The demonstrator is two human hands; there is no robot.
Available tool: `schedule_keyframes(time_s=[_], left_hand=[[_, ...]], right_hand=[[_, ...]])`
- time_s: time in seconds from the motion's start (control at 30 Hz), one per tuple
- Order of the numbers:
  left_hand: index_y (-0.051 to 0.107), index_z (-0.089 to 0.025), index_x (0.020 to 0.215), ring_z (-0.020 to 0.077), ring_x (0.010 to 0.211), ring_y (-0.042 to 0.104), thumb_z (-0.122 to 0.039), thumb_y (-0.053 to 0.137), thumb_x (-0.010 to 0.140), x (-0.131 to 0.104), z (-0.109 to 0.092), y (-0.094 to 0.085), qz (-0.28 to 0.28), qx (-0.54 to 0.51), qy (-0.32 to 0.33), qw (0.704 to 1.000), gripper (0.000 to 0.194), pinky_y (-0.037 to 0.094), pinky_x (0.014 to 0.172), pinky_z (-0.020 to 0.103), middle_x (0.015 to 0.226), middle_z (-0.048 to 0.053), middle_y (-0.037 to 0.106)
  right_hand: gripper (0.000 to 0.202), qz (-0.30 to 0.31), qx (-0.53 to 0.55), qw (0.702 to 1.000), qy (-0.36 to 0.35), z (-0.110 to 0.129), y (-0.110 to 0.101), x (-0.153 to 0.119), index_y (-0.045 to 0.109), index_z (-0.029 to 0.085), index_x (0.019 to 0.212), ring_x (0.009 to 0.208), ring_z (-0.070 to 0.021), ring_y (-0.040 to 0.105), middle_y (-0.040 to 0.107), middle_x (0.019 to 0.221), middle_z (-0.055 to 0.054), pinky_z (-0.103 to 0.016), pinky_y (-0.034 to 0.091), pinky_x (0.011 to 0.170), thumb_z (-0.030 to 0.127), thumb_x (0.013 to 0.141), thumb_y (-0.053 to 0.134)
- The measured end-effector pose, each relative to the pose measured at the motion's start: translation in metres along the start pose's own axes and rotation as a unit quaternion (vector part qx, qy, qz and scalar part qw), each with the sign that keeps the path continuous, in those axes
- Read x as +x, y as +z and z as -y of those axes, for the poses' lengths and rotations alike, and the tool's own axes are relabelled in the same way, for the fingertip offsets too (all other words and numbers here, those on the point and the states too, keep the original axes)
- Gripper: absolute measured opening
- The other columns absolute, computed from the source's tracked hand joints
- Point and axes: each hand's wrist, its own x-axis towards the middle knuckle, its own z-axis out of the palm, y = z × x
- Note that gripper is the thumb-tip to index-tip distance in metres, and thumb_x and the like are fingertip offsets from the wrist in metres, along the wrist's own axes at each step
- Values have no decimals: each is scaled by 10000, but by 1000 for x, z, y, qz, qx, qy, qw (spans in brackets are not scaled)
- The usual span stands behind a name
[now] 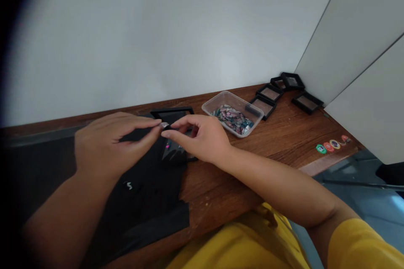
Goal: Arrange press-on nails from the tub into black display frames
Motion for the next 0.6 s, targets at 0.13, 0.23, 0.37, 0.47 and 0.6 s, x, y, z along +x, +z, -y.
schedule_keyframes(time_s=[0.13, 0.23, 0.37, 0.47, 0.6], left_hand=[[786, -323, 846, 231, 847, 796, -392, 598, 963, 0, -4, -2, 23, 14, -15, 1000, 232, 623, 814, 414, 881, -33, 842], [786, -322, 855, 231, 855, 796, -413, 586, 969, 0, -4, -2, 35, 17, -16, 999, 247, 620, 825, 417, 883, -31, 843], [782, -324, 843, 231, 828, 794, -386, 638, 956, 0, -2, -1, 23, 9, 2, 1000, 193, 616, 817, 416, 858, -40, 838], [774, -313, 842, 216, 788, 788, -350, 677, 953, -1, 0, 0, 4, -1, 33, 999, 153, 609, 769, 389, 835, -39, 833], [766, -291, 846, 196, 750, 783, -298, 700, 952, 0, 0, 1, -14, -9, 80, 997, 125, 605, 728, 361, 822, -41, 830]], right_hand=[[390, -3, -2, 1000, 19, 1, 0, 1, 796, 183, 978, 574, -82, 497, 729, 814, -9, -230, 393, 537, 528, 803, 843], [379, 4, 1, 1000, 13, -2, 1, 1, 802, 185, 964, 588, -92, 522, 741, 820, -16, -240, 414, 560, 535, 819, 824], [372, 20, 24, 1000, 3, -5, 2, 1, 799, 166, 923, 649, -123, 602, 753, 806, -35, -264, 477, 635, 533, 867, 775], [304, 19, 11, 1000, 6, -6, 3, 0, 799, 166, 938, 699, -139, 641, 753, 800, -39, -266, 494, 670, 458, 929, 716], [241, 26, 10, 999, 22, -5, 3, 1, 783, 166, 969, 694, -124, 646, 750, 812, -26, -247, 481, 652, 363, 974, 644]])
